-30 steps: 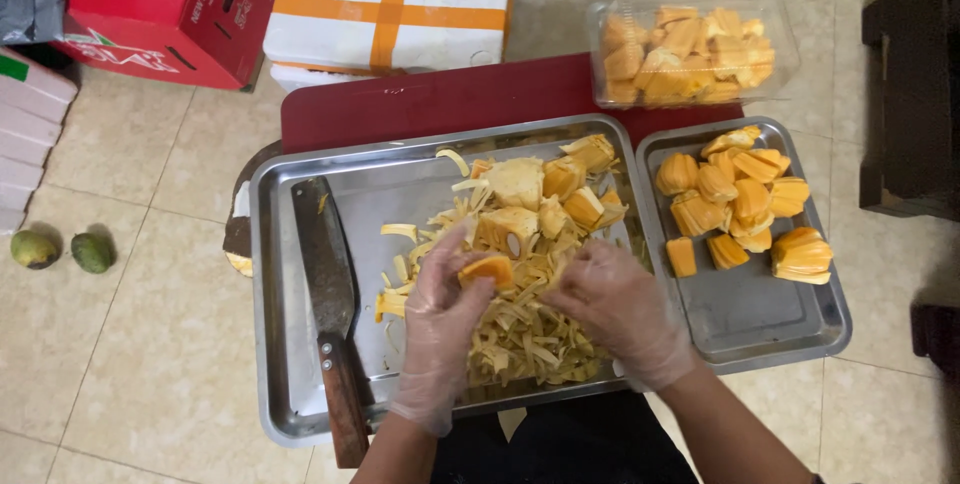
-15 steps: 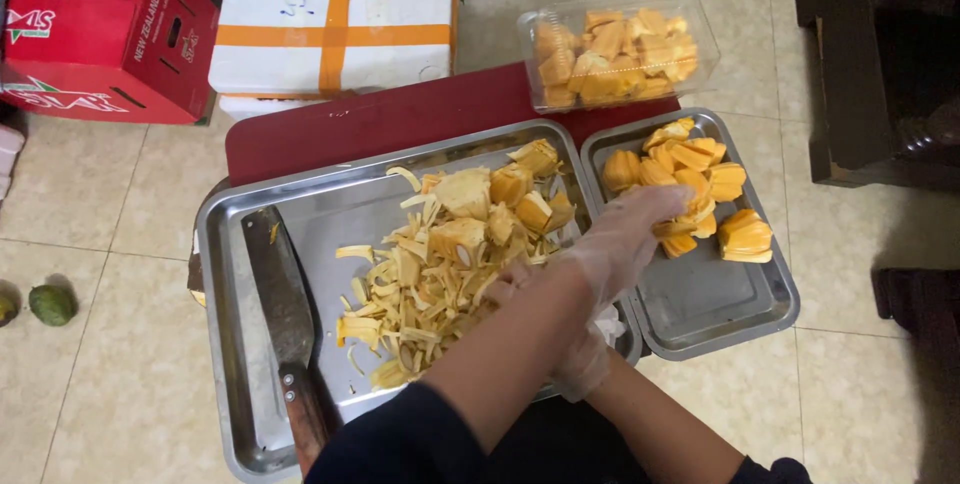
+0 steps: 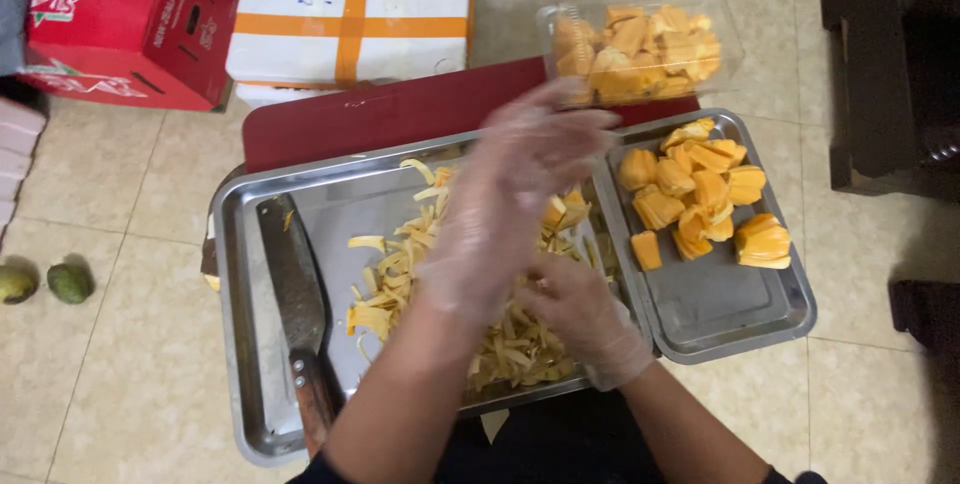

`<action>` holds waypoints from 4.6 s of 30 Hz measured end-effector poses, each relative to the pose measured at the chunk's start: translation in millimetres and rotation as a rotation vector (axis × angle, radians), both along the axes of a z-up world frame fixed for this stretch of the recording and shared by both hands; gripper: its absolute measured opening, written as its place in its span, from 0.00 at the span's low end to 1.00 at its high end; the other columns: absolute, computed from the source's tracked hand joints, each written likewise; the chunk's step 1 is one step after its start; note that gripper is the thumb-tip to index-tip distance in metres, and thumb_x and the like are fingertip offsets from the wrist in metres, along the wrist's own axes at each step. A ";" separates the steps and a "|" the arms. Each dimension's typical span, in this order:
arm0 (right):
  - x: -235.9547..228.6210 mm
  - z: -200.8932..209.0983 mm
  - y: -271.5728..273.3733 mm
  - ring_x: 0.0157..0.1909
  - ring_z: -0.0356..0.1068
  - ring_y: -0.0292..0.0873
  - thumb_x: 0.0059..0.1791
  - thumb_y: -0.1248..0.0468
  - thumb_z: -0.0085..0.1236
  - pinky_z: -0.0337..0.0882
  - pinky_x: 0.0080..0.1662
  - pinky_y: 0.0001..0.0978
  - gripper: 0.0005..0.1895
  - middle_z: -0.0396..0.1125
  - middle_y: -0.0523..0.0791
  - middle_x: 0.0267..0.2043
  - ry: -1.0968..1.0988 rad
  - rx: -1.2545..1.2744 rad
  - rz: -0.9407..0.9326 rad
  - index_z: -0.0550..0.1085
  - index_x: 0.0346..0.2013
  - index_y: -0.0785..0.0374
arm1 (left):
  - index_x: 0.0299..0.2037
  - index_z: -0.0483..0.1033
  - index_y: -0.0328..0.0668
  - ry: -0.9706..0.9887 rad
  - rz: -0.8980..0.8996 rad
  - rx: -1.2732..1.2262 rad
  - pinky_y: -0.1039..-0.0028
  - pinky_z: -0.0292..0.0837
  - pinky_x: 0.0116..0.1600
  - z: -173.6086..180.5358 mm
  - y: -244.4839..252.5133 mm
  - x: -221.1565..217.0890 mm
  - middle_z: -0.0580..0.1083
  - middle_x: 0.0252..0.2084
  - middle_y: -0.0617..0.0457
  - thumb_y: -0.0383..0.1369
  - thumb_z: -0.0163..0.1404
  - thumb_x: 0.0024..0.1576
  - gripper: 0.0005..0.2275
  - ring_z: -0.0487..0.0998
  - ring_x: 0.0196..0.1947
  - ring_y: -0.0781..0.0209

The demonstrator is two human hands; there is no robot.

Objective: Separating jackfruit segments from the core and placing them on a tray

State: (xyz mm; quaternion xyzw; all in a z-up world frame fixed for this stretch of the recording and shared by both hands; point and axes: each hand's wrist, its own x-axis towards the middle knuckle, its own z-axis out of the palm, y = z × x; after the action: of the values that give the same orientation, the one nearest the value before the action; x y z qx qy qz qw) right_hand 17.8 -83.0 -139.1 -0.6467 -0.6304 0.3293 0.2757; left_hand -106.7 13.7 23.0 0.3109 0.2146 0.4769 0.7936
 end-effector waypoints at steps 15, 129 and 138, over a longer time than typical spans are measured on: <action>-26.3 106.0 3.5 0.57 0.73 0.51 0.50 0.65 0.50 0.75 0.57 0.45 0.30 0.73 0.54 0.57 0.775 -0.422 -0.400 0.69 0.68 0.61 | 0.55 0.74 0.59 1.579 0.516 0.913 0.59 0.71 0.31 -151.5 -102.7 -45.5 0.75 0.29 0.50 0.43 0.63 0.54 0.19 0.75 0.26 0.48; -27.6 61.3 -26.4 0.39 0.72 0.36 0.46 0.65 0.70 0.74 0.44 0.24 0.21 0.73 0.43 0.40 0.120 0.268 0.183 0.78 0.53 0.56 | 0.56 0.71 0.49 0.101 0.223 -0.408 0.62 0.79 0.45 -96.4 -128.0 -84.4 0.76 0.50 0.41 0.27 0.58 0.51 0.22 0.80 0.43 0.50; -21.4 60.6 -25.7 0.34 0.73 0.35 0.44 0.68 0.69 0.75 0.41 0.23 0.20 0.74 0.43 0.36 0.116 0.356 0.201 0.79 0.51 0.59 | 0.56 0.72 0.47 0.108 0.212 -0.416 0.58 0.82 0.48 -94.8 -126.6 -78.9 0.76 0.49 0.39 0.26 0.60 0.51 0.22 0.81 0.44 0.45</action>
State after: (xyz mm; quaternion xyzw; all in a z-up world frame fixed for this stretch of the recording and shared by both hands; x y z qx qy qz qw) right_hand -3.7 -108.8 -78.5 -0.5016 -0.7231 0.2751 0.3871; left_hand -185.6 -112.8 -71.8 0.1414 0.3817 0.4859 0.7734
